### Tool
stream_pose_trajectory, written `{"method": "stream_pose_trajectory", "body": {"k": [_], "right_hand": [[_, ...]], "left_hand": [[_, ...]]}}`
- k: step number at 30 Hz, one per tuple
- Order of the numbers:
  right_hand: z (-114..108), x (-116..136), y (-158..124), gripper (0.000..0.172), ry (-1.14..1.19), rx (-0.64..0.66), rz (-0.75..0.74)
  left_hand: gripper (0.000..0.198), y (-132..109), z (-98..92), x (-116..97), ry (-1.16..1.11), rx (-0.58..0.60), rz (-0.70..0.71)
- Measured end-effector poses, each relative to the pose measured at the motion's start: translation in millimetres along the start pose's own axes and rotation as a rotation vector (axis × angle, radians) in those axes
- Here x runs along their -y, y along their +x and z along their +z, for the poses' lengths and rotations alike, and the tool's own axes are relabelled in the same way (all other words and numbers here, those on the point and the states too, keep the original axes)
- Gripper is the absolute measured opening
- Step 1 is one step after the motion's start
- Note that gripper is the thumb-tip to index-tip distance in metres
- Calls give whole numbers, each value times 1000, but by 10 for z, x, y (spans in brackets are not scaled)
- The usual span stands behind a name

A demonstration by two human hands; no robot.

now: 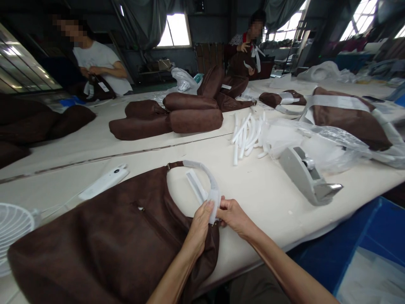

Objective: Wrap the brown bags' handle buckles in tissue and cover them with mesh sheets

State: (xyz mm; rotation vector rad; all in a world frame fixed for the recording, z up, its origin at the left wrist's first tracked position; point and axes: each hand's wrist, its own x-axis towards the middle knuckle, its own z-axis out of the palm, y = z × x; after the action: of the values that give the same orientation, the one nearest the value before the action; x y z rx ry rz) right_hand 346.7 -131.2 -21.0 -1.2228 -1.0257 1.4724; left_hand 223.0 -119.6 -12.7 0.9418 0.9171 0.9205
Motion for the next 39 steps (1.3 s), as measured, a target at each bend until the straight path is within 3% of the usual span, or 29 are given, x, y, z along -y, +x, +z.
{"method": "stream_pose_trajectory", "body": {"k": [9,15,19,22,25,27,29,35,37,39], "right_hand": [[71,-58,12,38,-201,-106,-50],[-105,104,-197,31,-530,-227,-230],[-269,197,-203,24,-327,-392,-229],[-296,255,-91,38,-107,-197,-149],[-287,296,17,38,64,83,-95],[-284,306,68,35,120,162,-67],[-272,297,114,33,125,147,-42],[-131,168,243,28,71,-127,-65],[-128,139,234,29,123,-82,-37],[-173,135,187,32,204,46,-5]], "left_hand": [[51,28,23,3,50,-41,59],[48,-4,35,27,22,-55,118],[52,-8,43,46,-1,12,70],[51,-19,52,17,-3,55,69],[49,-40,61,-24,-2,92,92],[48,-48,65,-30,-6,115,97],[48,-44,66,-10,-11,124,87],[49,18,72,77,-14,41,66],[48,31,78,81,-19,16,73],[48,39,85,82,-20,1,76]]}}
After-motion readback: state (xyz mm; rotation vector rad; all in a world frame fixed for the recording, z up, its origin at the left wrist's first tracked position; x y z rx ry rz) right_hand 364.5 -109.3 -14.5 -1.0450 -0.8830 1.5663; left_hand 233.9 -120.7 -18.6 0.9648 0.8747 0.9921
